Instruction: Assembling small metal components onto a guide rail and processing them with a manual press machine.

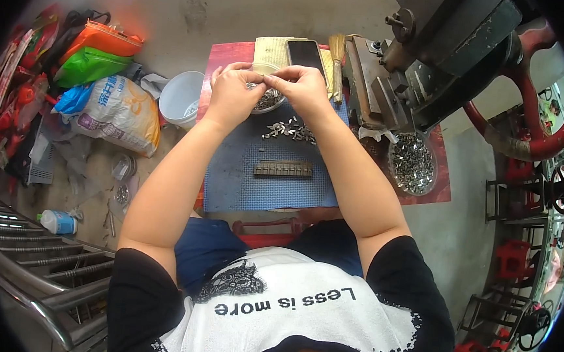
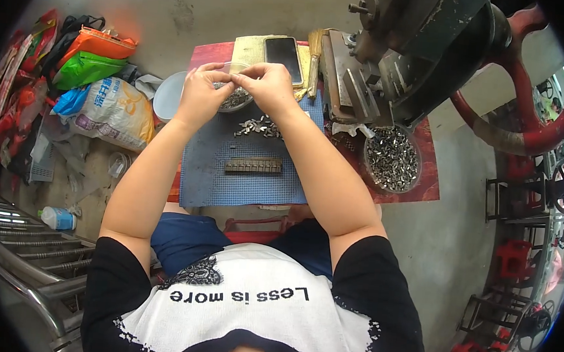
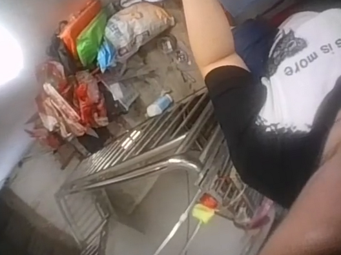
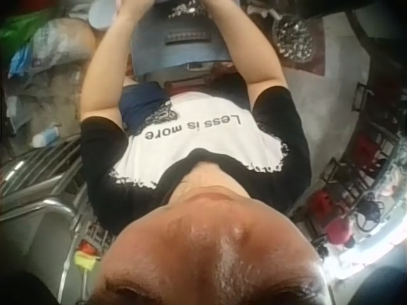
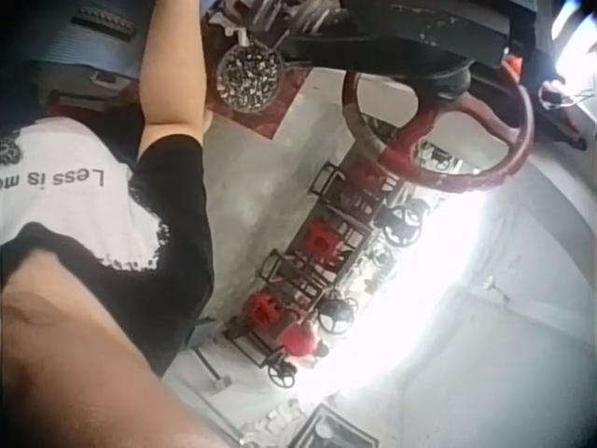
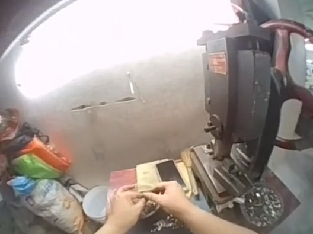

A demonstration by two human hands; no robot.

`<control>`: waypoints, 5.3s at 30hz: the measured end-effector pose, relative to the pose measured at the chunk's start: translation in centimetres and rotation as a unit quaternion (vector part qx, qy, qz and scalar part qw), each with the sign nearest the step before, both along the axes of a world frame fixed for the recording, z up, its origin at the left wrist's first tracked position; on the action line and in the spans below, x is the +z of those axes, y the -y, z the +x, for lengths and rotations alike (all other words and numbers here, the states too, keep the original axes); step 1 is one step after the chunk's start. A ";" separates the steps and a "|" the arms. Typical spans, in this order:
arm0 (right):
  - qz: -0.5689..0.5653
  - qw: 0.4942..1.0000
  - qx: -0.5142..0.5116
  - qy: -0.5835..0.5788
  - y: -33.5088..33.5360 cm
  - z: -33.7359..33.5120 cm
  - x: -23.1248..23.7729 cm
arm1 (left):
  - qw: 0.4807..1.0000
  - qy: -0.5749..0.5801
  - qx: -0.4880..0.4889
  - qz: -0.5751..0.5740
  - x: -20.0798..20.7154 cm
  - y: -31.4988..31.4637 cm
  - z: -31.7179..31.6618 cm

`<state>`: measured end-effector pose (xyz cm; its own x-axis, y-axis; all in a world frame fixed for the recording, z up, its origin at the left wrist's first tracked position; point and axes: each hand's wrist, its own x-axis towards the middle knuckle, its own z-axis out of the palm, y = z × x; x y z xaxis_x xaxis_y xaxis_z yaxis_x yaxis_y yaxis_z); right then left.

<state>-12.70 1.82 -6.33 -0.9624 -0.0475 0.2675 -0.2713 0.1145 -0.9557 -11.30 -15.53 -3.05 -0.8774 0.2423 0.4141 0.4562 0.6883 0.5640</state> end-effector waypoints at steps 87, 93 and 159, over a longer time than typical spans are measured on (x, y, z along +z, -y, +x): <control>0.455 0.880 0.122 0.057 -2.0 11.7 2.8 | 0.974 0.216 -0.068 0.006 -1.6 4.2 11.5; 0.462 0.875 0.129 0.060 -3.4 11.7 3.1 | 0.967 0.246 -0.066 0.003 -1.4 4.4 11.7; 0.396 0.901 0.136 -0.112 -3.7 15.1 3.7 | 0.995 0.046 0.000 0.085 -4.3 3.1 15.4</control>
<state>2.35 5.52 -2.65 -0.8117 -0.5359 0.2324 -0.5692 0.6363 -0.5207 4.14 -18.63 -7.38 -0.9136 0.1756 0.3668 0.3970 0.5803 0.7111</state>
